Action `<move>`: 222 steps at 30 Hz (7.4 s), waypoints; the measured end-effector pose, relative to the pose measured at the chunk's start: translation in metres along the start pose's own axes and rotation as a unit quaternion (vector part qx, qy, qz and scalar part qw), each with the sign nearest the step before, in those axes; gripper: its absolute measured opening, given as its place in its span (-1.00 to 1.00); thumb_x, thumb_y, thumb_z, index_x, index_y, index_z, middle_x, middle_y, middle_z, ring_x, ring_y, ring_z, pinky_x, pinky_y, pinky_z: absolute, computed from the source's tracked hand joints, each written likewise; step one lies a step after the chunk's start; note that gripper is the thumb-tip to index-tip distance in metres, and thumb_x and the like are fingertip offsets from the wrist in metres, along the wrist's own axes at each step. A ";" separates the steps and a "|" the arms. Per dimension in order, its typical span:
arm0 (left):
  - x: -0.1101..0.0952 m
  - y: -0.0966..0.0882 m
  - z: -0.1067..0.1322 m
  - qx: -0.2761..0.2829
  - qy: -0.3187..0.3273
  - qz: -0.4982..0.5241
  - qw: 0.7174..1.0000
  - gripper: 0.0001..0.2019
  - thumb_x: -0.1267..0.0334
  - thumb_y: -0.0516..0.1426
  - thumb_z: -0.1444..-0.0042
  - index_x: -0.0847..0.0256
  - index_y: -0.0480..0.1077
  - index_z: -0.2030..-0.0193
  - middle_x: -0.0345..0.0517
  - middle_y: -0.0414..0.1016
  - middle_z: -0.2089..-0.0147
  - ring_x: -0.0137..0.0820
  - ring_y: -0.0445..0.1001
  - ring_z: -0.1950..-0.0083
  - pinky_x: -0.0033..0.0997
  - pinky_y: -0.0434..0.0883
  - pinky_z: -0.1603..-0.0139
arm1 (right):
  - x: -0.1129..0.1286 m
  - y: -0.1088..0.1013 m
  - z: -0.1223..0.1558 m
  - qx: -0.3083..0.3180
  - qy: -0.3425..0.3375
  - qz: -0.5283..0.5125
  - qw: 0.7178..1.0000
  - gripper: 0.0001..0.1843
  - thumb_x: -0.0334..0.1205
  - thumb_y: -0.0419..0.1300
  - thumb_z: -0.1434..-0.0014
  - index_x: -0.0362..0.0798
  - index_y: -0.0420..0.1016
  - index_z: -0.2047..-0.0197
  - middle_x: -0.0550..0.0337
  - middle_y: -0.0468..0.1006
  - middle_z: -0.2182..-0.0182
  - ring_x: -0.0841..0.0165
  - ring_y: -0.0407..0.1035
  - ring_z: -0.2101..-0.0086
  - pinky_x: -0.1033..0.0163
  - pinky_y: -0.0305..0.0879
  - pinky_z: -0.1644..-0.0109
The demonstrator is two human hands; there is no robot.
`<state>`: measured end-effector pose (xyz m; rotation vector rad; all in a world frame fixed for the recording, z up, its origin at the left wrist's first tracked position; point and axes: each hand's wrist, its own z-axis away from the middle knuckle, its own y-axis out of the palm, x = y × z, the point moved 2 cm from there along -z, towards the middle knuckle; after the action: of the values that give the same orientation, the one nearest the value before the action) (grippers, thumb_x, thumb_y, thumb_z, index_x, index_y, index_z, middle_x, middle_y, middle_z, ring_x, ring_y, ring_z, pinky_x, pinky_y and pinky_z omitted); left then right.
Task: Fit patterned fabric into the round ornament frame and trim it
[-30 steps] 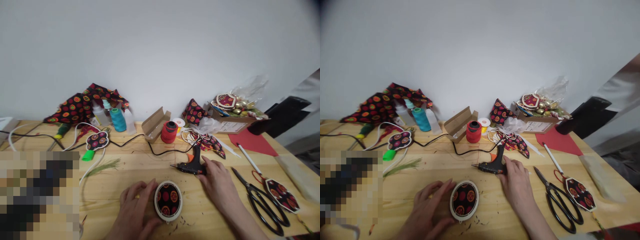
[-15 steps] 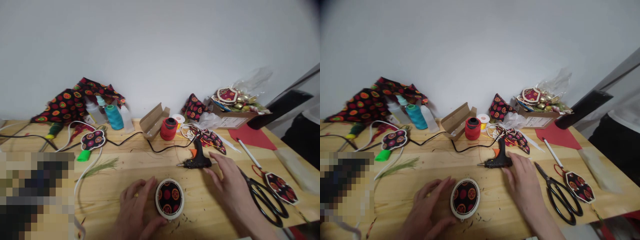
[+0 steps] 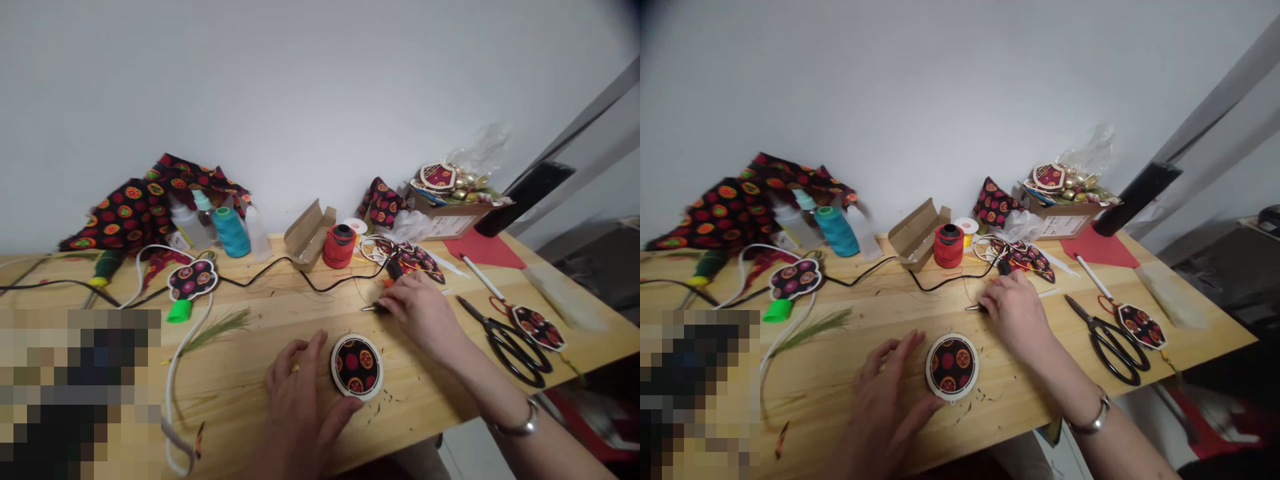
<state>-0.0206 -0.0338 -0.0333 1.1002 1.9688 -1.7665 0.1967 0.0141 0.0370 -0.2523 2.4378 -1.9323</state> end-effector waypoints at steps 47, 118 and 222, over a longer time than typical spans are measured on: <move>-0.003 -0.016 -0.007 0.007 -0.024 0.039 0.999 -0.62 0.38 -0.12 -0.26 0.23 0.24 -0.18 0.03 0.41 -0.15 -0.26 0.22 -0.21 -0.08 0.30 -0.19 | 0.039 -0.063 -0.011 -0.082 -0.183 -0.266 0.943 -0.84 -0.38 0.10 -0.22 -0.12 0.52 0.29 0.18 0.57 0.31 0.40 0.43 0.28 0.33 0.35 0.17; -0.021 -0.001 -0.005 0.054 0.030 0.001 0.998 -0.42 0.31 0.13 -0.15 0.14 0.02 -0.29 -0.01 0.39 -0.14 -0.17 0.14 -0.23 -0.08 0.31 -0.16 | 0.011 0.037 0.080 0.024 -0.033 -0.366 0.930 -0.44 -0.24 0.22 -0.15 0.05 0.18 -0.20 0.03 0.31 -0.13 0.14 0.01 -0.22 -0.09 0.17 -0.21; 0.020 -0.028 -0.049 -0.149 0.230 -0.232 0.933 -0.64 0.42 0.05 -0.15 0.33 0.27 -0.11 0.19 0.49 -0.06 -0.06 0.33 -0.20 -0.04 0.49 -0.01 | 0.011 -0.087 -0.109 -0.137 -0.108 -0.225 0.959 -0.82 -0.30 0.15 -0.14 -0.05 0.56 0.43 0.25 0.55 0.48 0.41 0.38 0.44 0.27 0.27 0.32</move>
<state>-0.0398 0.0200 -0.0154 1.0741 2.8674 -1.4020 0.1829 0.0990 0.1480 -1.0485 2.6547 -1.5636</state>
